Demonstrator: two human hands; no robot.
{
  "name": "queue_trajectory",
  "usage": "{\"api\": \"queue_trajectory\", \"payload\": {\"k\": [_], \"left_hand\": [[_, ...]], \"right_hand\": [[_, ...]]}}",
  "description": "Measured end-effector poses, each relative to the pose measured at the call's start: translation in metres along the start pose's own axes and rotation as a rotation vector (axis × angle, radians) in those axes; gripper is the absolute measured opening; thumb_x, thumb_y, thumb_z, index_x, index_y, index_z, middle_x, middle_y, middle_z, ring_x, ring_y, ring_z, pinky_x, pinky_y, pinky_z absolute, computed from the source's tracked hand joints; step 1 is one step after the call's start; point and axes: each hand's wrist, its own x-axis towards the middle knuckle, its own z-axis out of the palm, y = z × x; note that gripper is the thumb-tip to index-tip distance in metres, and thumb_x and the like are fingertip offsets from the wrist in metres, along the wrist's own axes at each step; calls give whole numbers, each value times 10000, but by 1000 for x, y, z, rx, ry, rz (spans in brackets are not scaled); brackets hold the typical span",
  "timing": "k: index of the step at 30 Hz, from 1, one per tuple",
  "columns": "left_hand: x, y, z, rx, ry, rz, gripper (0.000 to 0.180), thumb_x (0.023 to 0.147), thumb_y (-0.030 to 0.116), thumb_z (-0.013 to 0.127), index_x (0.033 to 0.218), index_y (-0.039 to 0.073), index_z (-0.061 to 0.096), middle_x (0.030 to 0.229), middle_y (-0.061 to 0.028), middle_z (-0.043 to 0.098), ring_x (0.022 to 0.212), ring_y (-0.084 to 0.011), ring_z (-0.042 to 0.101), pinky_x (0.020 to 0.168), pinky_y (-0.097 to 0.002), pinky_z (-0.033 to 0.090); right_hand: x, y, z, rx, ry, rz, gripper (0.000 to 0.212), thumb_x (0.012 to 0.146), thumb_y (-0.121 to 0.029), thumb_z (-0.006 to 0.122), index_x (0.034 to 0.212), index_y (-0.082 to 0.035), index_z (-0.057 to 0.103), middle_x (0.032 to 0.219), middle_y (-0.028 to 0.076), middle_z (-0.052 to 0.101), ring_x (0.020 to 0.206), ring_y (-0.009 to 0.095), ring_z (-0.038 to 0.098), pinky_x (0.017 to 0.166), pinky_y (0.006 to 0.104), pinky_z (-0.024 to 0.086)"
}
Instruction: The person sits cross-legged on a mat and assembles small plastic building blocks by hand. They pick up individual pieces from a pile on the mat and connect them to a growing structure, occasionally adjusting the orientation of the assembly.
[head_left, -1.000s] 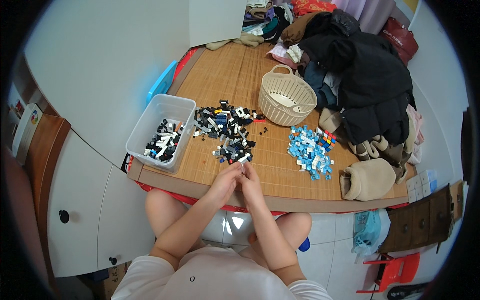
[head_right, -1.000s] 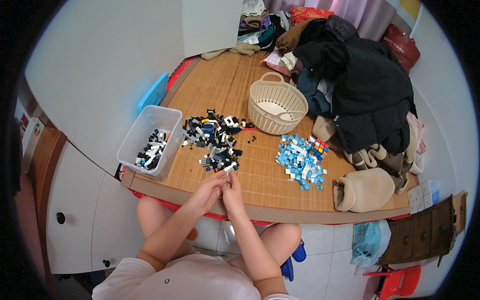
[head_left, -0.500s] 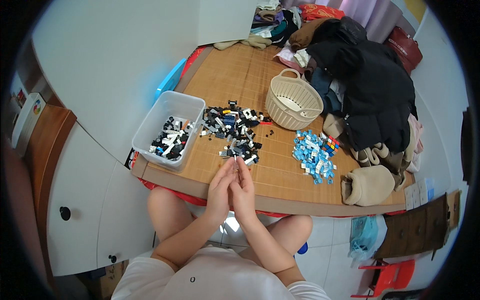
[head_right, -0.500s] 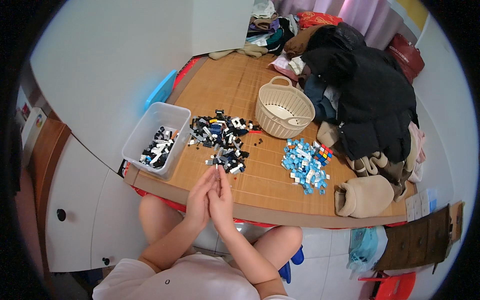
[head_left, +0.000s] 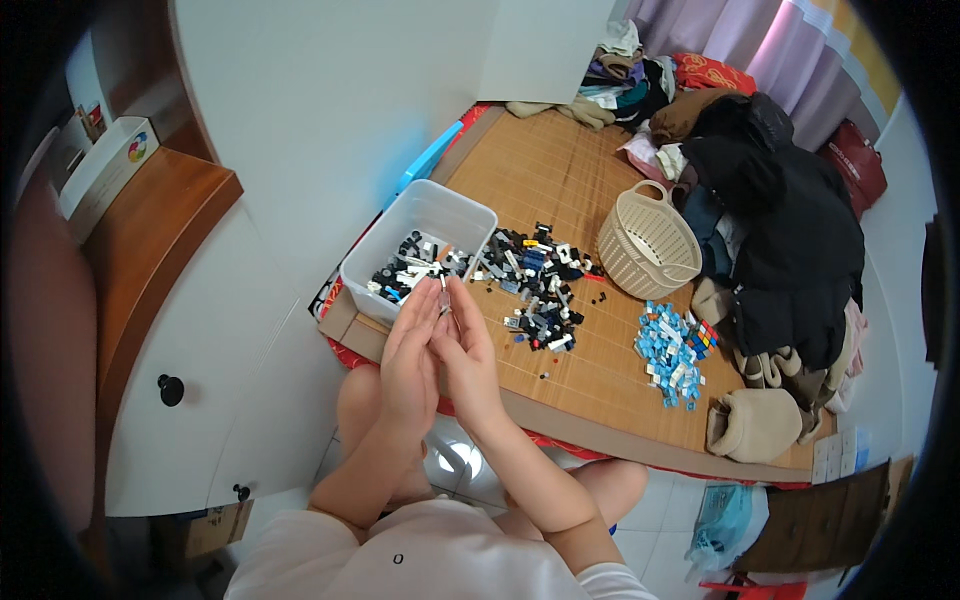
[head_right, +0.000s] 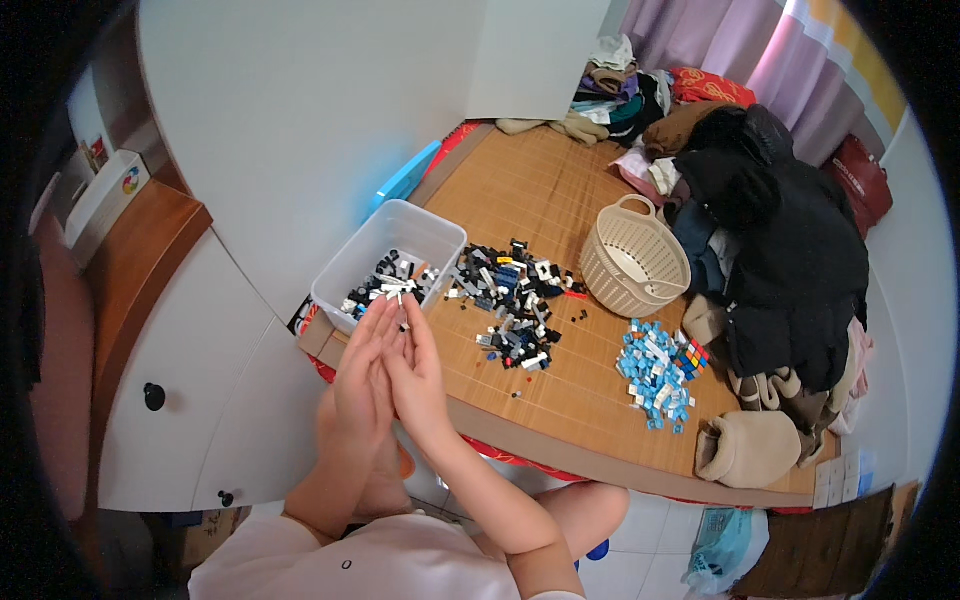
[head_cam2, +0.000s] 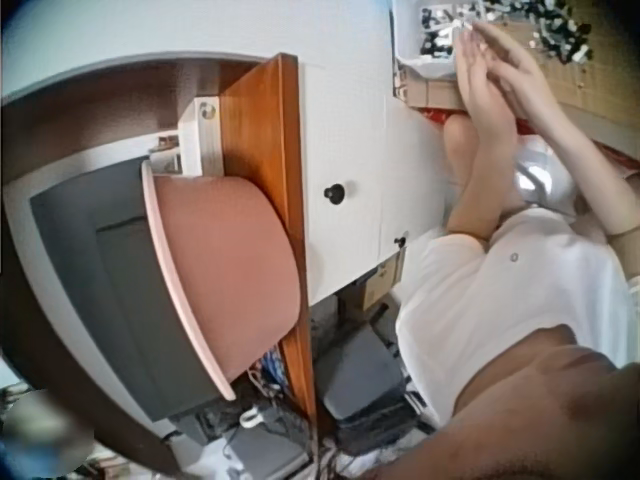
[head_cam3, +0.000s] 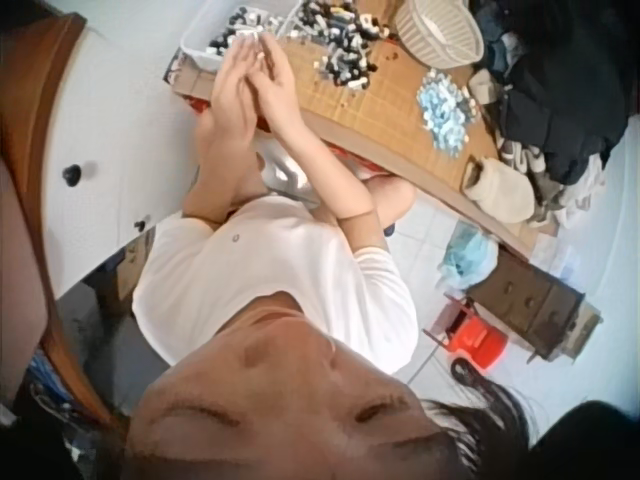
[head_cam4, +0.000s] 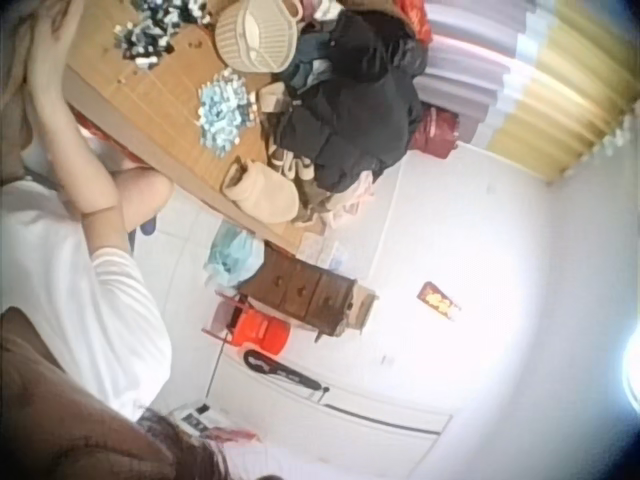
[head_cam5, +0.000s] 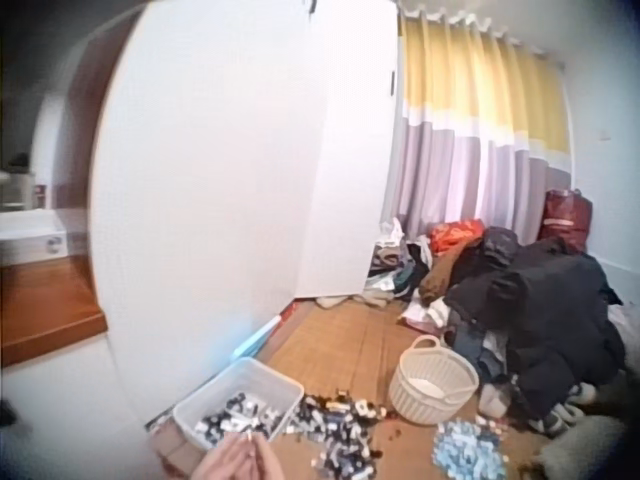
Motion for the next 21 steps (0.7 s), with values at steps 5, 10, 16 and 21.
{"api": "queue_trajectory", "payload": {"k": [5, 10, 16, 21], "left_hand": [[4, 11, -12, 19, 22, 41, 549, 871, 123, 330, 1358, -68, 163, 1412, -227, 190, 1342, -285, 138, 1087, -370, 120], [9, 13, -21, 38, 24, 94, 547, 876, 130, 326, 1358, -70, 163, 1410, -219, 210, 1342, -276, 143, 1085, -368, 104], [9, 14, -18, 36, 38, 106, 532, 880, 130, 327, 1359, -54, 187, 1410, -191, 233, 1339, -245, 167, 1084, -356, 112], [0, 7, -7, 92, 6, 48, 519, 881, 127, 329, 1355, -48, 208, 1401, -174, 260, 1336, -227, 182, 1081, -344, 131]], "right_hand": [[6, 4, 14, -25, -12, 32, 577, 860, 6, 440, 1376, -2, 183, 1410, 140, 235, 1303, 199, 235, 1055, 308, 214], [8, 7, 15, -64, -19, 29, 608, 834, 13, 440, 1377, 3, 166, 1432, 154, 186, 1343, 219, 142, 1086, 329, 118], [9, 11, 5, -69, -2, 7, 599, 819, 8, 437, 1369, 0, 201, 1430, 142, 199, 1342, 211, 150, 1087, 336, 107], [-4, 5, -10, -74, 49, 10, 585, 812, 15, 456, 1356, -9, 241, 1417, 123, 234, 1332, 197, 179, 1078, 326, 150]]}}
